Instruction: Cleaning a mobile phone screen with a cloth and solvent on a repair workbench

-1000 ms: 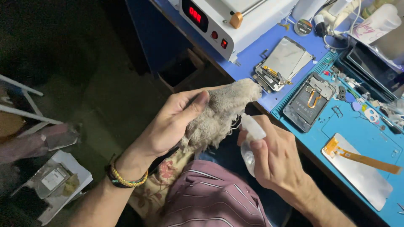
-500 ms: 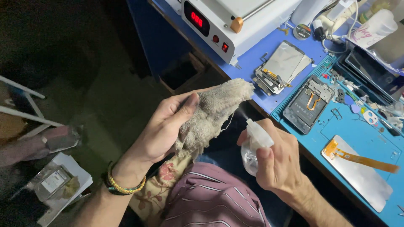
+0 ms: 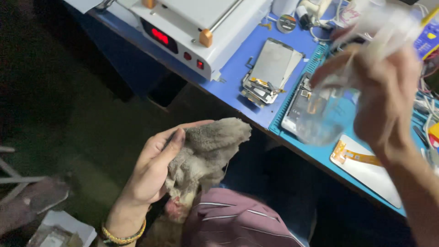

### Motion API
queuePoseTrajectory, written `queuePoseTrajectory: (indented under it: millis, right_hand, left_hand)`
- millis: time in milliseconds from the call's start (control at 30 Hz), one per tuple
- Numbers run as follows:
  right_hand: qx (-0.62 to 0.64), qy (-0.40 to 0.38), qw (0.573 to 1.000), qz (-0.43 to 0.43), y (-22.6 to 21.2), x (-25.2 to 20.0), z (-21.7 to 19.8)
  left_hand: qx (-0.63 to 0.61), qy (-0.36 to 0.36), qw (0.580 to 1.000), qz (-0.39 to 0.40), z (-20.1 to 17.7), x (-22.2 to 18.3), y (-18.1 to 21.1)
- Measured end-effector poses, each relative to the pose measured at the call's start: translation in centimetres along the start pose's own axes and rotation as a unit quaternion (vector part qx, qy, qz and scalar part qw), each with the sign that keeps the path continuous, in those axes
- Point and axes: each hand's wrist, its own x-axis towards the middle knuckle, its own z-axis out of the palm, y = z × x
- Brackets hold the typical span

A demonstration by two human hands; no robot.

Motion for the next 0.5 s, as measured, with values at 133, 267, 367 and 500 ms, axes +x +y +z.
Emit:
queuePoseTrajectory:
  millis: [133, 267, 367, 500]
  right_hand:
    - [-0.418, 0.084, 0.896, -0.122, 11.3, 13.5, -9.3]
    - [-0.373, 0.049, 0.909, -0.182, 14.9, 18.2, -9.1]
    - [-0.353, 0.107, 0.896, -0.247, 18.2, 20.2, -8.2]
    - [-0.308, 0.059, 0.941, -0.126, 16.5, 18.7, -7.4]
  left_hand:
    - [0.028, 0.032, 0.998, -0.046, 0.6, 1.5, -0.8]
    - [0.016, 0.025, 0.997, -0.064, 1.7, 2.0, -1.2]
    - [0.007, 0.038, 0.996, -0.075, 1.9, 2.3, -1.9]
    - [0.099, 0.006, 0.994, -0.045, 3.1, 3.1, -1.0]
